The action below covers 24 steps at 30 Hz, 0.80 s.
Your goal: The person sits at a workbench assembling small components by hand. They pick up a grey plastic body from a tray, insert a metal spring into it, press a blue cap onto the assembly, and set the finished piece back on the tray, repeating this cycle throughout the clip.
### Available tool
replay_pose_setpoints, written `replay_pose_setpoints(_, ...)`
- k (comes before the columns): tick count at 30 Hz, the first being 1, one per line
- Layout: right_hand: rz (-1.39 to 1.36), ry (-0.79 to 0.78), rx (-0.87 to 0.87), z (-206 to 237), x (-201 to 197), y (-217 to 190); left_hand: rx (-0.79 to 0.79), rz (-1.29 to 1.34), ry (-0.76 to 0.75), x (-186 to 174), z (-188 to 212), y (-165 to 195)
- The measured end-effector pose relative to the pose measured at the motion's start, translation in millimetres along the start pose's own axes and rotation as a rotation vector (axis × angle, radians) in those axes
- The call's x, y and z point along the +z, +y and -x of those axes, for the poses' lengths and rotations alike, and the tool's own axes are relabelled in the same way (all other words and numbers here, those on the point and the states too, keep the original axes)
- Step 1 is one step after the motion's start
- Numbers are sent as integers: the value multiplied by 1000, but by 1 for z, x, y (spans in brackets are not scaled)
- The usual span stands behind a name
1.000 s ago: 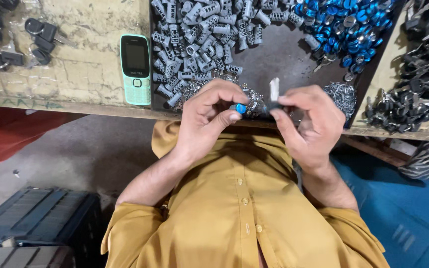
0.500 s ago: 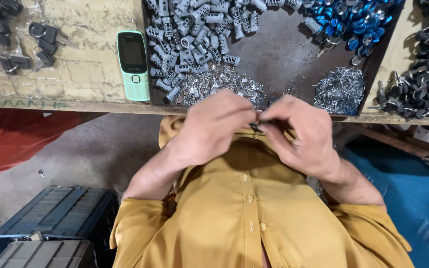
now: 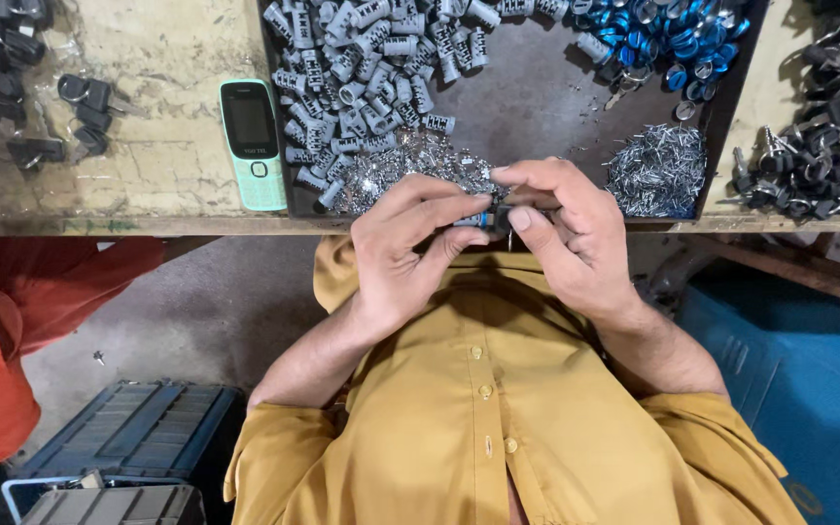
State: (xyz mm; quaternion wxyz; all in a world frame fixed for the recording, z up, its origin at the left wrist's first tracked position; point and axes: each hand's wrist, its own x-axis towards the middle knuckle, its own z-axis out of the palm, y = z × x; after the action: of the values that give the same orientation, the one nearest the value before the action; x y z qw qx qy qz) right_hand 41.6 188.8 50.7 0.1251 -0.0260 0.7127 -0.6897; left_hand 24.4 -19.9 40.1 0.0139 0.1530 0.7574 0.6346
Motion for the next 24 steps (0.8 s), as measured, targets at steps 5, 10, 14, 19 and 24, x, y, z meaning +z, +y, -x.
replay_pose_setpoints(5,101,30,-92,0,3,4,17,7,10,3,1,-4)
replay_pose_setpoints(10,104,31,-68,-2,0,6,-8,-16,-20,8,3,-4)
replay_pose_setpoints(14,19,-18,-81,-5,0,4,-18,31,22,7,0,-5)
replay_pose_setpoints(19,353,-29,-231,-14,0,-11,-28,21,48,2,-3,-2)
replay_pose_setpoints(24,516,-94,-244,-26,-7,-33,99,18,36,-8,-2,-1)
